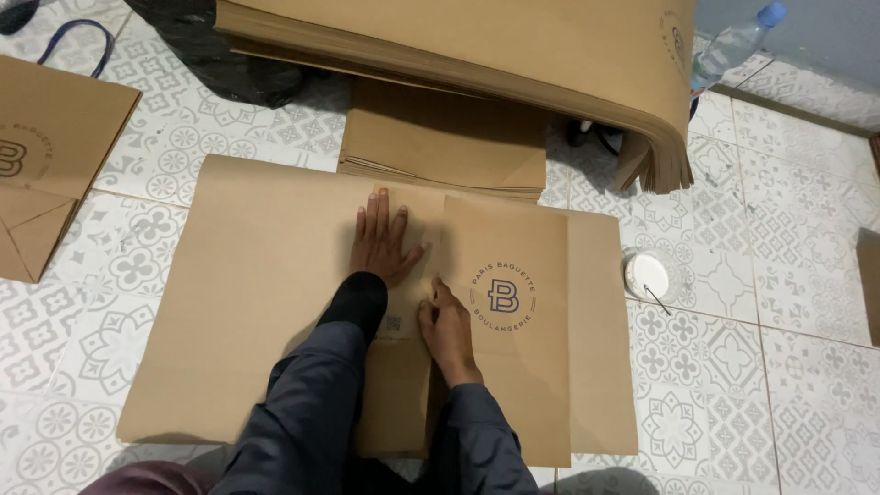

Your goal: The person sits on the floor and assembles flat paper bags by folding the side flaps inward. They use a small stick to apply a white adhesive line along the center fold to secure the bag's shape. The person then presses the glued seam flat and stacks the finished bag on a pile.

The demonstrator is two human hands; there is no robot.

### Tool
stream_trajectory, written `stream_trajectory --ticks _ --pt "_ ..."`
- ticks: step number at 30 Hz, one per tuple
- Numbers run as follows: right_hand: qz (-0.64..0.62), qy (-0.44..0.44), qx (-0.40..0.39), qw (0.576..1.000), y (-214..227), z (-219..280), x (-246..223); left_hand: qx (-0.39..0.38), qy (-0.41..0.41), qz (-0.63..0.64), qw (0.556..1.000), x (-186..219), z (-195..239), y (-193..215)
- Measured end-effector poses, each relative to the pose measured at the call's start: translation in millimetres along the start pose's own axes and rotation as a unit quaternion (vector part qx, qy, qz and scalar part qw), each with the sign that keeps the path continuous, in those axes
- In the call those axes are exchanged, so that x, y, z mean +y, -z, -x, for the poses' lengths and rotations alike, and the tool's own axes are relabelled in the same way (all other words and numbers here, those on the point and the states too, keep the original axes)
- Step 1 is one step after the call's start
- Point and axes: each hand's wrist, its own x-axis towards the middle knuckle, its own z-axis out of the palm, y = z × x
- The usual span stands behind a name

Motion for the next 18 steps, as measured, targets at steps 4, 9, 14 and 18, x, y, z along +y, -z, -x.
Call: stream_trajectory --ticks 4,9,14,18 --pt "0.019 -0.004 -0.013 1.000 -1 1 -2 0.006 -0.007 0.013 1.000 -2 -1 -2" --pt "0.064 0.010 -0.010 0.998 -10 -1 6 0.015 -0.010 -0.025 1.000 -1 -5 -7" --pt "0.063 -0.004 -0.020 0.998 -8 0 6 -0.022 -0.001 -0.054 0.998 -2 -14 -7" --pt "0.061 -0.005 -0.028 0.998 -6 -3 6 -0.040 0.000 -0.088 0.995 -2 -23 -4"
